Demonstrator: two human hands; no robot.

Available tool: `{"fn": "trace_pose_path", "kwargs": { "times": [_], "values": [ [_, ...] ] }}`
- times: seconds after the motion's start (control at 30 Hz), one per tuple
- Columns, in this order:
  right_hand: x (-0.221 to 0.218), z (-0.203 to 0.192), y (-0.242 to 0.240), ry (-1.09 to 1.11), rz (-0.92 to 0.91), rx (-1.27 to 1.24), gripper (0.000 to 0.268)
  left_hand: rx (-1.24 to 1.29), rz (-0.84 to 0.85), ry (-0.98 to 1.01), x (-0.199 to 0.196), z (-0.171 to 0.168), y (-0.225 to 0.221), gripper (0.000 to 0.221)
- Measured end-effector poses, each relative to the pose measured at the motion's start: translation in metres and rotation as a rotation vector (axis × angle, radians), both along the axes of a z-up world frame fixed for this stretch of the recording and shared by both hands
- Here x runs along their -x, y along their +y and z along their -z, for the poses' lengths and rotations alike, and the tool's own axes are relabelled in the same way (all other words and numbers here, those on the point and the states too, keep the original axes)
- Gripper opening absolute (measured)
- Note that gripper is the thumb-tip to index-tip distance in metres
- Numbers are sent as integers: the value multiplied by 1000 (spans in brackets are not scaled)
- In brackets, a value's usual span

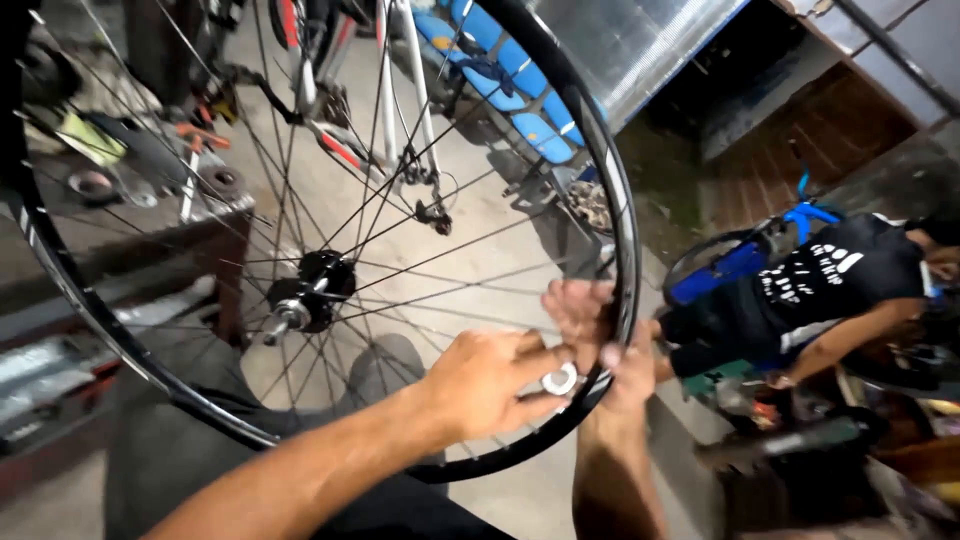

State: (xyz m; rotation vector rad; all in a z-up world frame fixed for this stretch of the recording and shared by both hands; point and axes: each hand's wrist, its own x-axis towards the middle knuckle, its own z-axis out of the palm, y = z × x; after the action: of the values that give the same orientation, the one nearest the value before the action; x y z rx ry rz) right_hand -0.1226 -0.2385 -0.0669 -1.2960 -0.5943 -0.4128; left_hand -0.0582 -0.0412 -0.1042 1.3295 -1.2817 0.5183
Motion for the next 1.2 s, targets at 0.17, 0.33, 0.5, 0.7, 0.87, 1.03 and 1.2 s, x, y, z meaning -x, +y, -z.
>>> {"fn": "trace_pose_path", "kwargs": {
  "times": [0.17,0.33,0.5,0.7,0.87,1.03,1.2],
  "values": [
    [-4,20,38,-68,-178,34,58,-145,20,-210,-10,-2,56,40],
    [-6,-41,76,52,0,217,48,1,-188,-291,4,-45,103,32],
    [-18,-69,99,60,211,422,57,140,-500,-214,-10,-64,101,48],
    [-28,-70,104,42,125,336,69,244,-496,-120,-25,-65,87,50],
    [-25,-66,104,-38,171,371,80,278,-496,-138,-26,-72,75,47],
    [-24,-72,113,-49,169,247,71,412,-406,-21,-24,-81,67,49],
    [-24,-68,102,-46,123,279,80,376,-518,-125,-23,-77,61,50]
  ]
}}
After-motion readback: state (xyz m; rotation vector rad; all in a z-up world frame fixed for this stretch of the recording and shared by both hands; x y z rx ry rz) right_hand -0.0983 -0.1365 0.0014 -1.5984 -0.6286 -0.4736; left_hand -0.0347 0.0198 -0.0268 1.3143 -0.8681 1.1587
